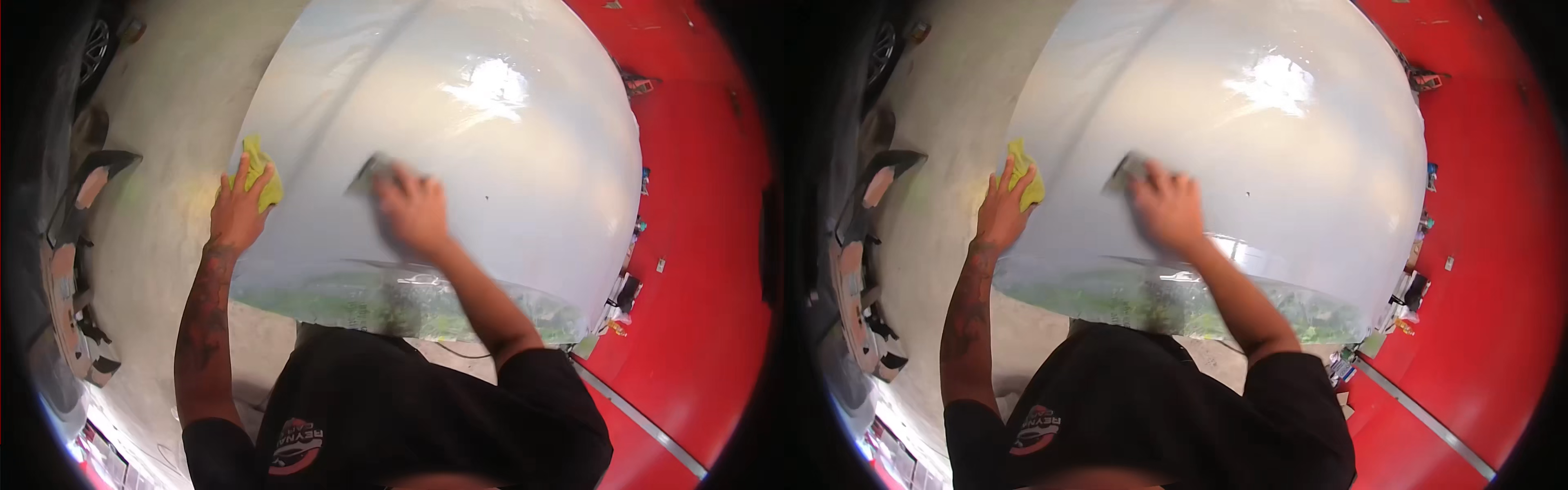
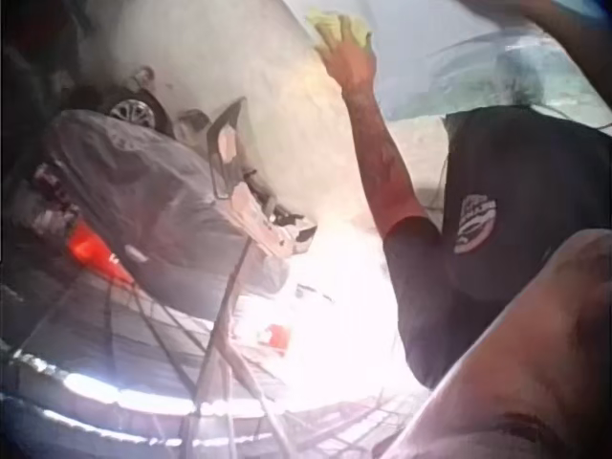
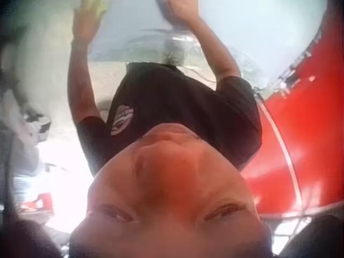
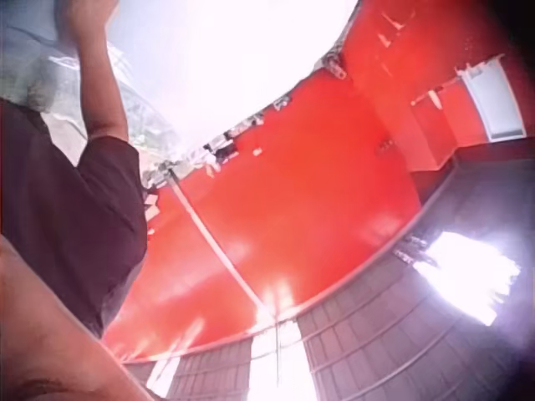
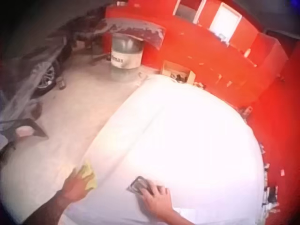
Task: Sanding the surface of a car hood using a sanding block and a cloth.
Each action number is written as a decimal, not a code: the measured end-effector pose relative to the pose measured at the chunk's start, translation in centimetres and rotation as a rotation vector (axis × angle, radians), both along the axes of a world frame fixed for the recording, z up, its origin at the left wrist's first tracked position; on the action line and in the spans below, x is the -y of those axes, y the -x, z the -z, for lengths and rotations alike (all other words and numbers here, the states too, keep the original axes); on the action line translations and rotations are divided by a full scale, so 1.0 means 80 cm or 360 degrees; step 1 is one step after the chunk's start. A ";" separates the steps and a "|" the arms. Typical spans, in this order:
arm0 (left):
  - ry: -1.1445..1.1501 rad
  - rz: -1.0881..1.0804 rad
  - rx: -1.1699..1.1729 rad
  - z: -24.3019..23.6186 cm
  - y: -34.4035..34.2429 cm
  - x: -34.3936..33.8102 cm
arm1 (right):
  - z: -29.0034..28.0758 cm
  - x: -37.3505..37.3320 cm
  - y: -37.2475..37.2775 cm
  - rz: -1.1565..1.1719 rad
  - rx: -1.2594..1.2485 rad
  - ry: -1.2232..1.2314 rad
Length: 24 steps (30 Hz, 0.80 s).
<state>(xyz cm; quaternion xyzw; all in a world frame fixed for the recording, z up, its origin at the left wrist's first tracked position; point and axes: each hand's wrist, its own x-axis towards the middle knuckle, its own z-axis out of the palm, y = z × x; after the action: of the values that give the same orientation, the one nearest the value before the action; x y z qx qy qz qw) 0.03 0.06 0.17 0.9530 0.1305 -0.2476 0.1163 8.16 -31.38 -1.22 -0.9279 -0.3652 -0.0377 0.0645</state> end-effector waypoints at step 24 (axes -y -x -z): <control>-0.0037 0.0014 0.0231 0.021 0.009 0.013 | -0.002 -0.118 0.039 0.0063 0.0002 0.0051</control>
<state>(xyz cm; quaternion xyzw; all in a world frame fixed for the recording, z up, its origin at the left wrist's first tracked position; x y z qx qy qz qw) -0.67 -0.95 -1.48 0.9702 0.1203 -0.1770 0.1133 5.01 -21.96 -1.07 -0.9359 -0.3473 -0.0335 0.0486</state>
